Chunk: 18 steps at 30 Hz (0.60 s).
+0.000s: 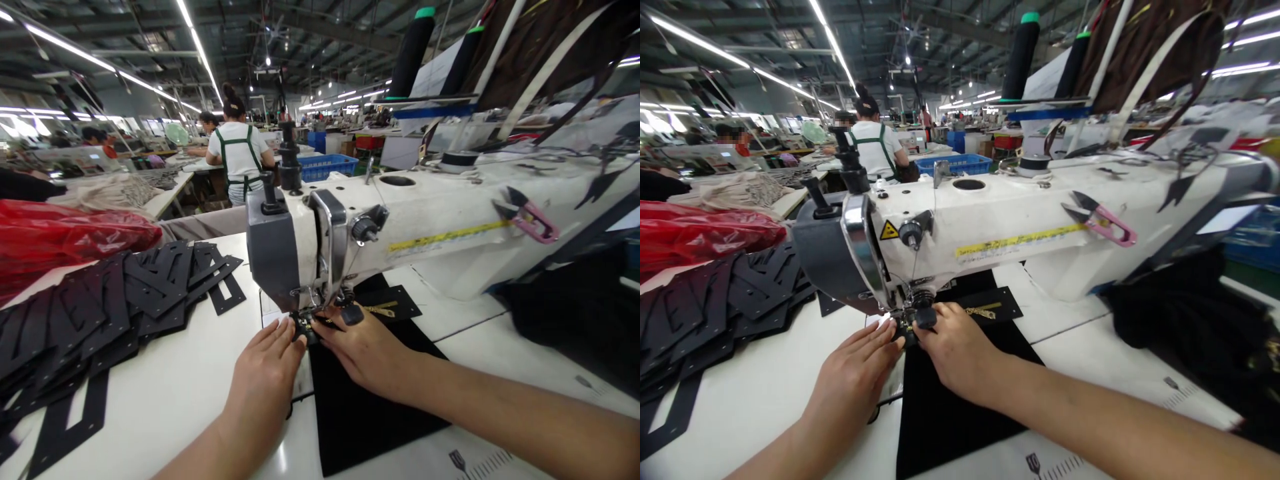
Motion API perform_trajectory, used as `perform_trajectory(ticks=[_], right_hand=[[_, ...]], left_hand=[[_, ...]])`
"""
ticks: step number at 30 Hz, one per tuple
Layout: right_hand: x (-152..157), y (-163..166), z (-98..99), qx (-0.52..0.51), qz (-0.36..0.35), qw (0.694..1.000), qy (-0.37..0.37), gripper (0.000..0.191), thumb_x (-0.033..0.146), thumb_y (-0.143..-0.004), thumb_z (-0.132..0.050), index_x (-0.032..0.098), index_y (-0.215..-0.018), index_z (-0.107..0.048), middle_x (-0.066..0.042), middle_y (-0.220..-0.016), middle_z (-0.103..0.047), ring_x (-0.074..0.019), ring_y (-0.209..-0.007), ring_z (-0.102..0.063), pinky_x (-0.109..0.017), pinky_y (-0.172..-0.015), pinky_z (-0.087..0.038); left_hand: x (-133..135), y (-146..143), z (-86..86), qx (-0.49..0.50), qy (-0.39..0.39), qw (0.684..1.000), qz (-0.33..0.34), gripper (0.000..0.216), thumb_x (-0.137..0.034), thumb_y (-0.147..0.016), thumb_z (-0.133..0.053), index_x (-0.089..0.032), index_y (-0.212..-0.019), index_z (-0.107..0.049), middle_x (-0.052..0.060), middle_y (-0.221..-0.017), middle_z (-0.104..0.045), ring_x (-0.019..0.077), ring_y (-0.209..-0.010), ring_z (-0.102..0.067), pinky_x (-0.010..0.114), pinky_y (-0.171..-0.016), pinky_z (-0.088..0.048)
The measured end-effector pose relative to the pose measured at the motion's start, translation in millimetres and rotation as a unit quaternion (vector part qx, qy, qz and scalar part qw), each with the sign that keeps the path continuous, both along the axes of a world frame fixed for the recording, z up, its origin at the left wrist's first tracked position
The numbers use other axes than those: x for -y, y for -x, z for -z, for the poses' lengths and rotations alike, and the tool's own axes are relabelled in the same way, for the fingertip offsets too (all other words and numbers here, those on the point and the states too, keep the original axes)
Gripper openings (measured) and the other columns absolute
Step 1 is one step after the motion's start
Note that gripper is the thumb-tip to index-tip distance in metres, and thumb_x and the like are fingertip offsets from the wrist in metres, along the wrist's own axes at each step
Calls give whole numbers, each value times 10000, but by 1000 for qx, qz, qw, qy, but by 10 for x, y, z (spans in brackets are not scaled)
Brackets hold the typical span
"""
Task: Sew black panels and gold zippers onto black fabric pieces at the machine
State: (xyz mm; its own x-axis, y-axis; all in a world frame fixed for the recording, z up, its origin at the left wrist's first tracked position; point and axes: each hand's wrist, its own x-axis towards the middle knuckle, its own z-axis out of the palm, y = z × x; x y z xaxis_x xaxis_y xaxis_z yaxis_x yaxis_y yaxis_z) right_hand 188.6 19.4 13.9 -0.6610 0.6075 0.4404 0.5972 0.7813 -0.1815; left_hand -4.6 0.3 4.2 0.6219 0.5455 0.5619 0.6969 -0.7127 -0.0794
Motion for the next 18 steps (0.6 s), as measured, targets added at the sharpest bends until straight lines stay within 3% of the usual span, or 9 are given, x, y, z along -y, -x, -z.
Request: perform_trajectory(ticks=[6,11,18], right_hand=[[-16,10,12,0,4,1000,-9,232,77,-836,-407,118,-941,-609,-157,-1083,-596,-266,-1031,-522,-428,-860,-439],[-83,8,30,-2,-1,1000,-13,216,75,-822,-429,144,-785,-630,-130,-935,-631,-260,-1021,-522,-417,-861,-434],[-138,-6,37,5,-6,1000,-20,189,72,-794,-453,153,-749,-617,-111,-1019,-625,-223,-900,-558,-374,-798,-461]], left_hand=[[5,-11,-15,-16,10,1000,-6,274,-69,-839,-372,-101,-920,-632,159,-1000,-671,255,-955,-637,423,-833,-533],[-52,-12,-6,-8,7,1000,-9,258,-89,-856,-381,-92,-904,-634,166,-976,-676,268,-925,-646,441,-818,-538],[-120,24,40,-24,-11,1000,-10,247,-98,-862,-390,-127,-922,-627,136,-970,-681,248,-927,-646,415,-813,-543]])
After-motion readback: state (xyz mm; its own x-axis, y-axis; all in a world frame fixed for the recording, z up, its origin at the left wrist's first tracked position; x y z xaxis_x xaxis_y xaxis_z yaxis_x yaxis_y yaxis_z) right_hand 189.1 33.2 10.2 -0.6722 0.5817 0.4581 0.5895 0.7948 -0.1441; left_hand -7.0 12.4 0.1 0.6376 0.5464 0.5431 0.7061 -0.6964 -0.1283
